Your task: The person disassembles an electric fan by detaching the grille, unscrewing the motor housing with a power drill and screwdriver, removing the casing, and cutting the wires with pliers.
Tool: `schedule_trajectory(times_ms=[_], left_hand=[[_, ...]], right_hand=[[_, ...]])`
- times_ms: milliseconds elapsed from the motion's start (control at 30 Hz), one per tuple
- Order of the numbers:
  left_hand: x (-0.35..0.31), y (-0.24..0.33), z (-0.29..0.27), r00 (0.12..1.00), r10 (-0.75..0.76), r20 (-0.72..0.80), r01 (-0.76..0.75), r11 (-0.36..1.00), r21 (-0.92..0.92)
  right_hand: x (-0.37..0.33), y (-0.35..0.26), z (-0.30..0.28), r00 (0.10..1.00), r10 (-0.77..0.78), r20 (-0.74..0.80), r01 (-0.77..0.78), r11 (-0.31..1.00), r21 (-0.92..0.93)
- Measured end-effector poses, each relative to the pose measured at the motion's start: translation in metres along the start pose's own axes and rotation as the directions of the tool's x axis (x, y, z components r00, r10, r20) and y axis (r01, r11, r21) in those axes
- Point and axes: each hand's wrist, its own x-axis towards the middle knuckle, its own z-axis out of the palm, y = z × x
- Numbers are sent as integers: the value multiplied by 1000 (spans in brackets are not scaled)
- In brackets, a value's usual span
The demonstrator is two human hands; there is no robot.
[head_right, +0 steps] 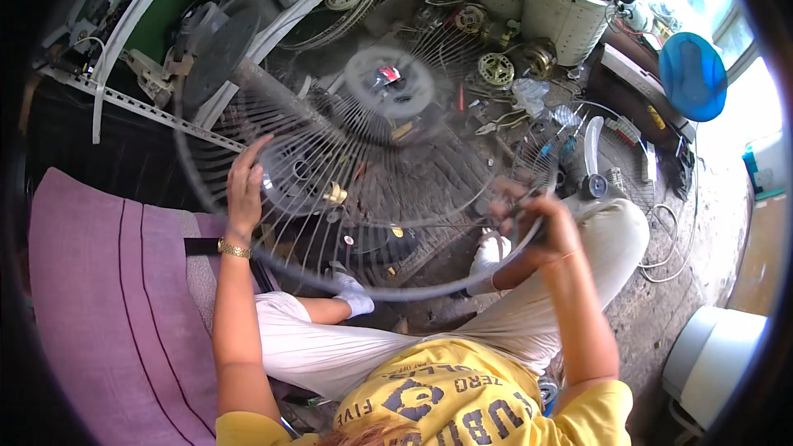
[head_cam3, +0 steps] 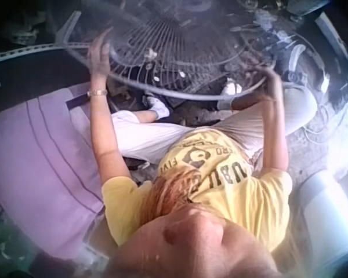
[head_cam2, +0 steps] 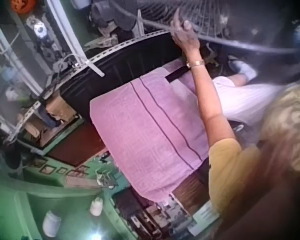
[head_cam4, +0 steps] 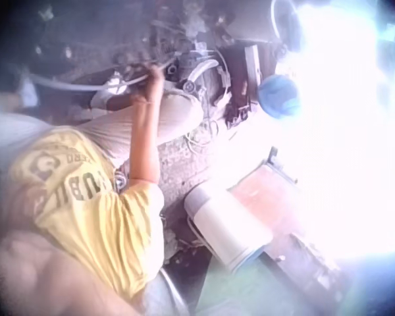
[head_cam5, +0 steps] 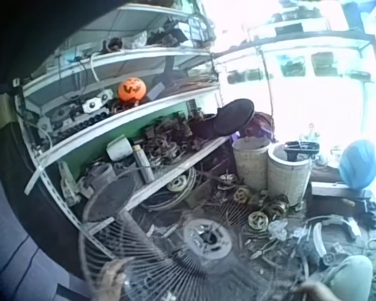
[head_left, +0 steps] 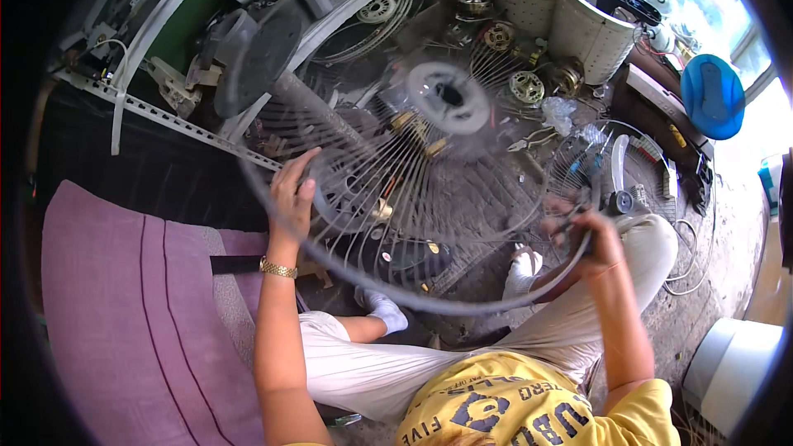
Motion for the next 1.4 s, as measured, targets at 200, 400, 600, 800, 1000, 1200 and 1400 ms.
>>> schedule_trajectory(times_ms=[200,400,600,800,1000,1200,1400], left_hand=[[-11,-5,4,1000,-8,6,8,998,67],[-9,-10,7,1000,-16,10,16,1000,12],[-14,-18,3,996,-83,24,85,992,-95],[-16,-15,19,993,-105,52,111,983,-148],[-13,-24,36,993,-108,38,114,971,-212],[-5,-7,22,994,-98,56,104,987,-125],[-15,-6,22,986,-151,76,161,973,-166]], right_hand=[[-40,-193,-54,829,-524,-196,467,840,-275],[-145,-255,-167,646,-737,-197,662,670,-336],[-212,-145,-387,408,-621,-669,748,648,-145],[-271,-7,-585,144,-163,-976,824,566,27],[-269,86,-631,55,-81,-995,931,364,22],[-156,189,-492,392,95,-915,527,792,308],[-1,102,-347,701,-712,-38,-181,-126,-975]])
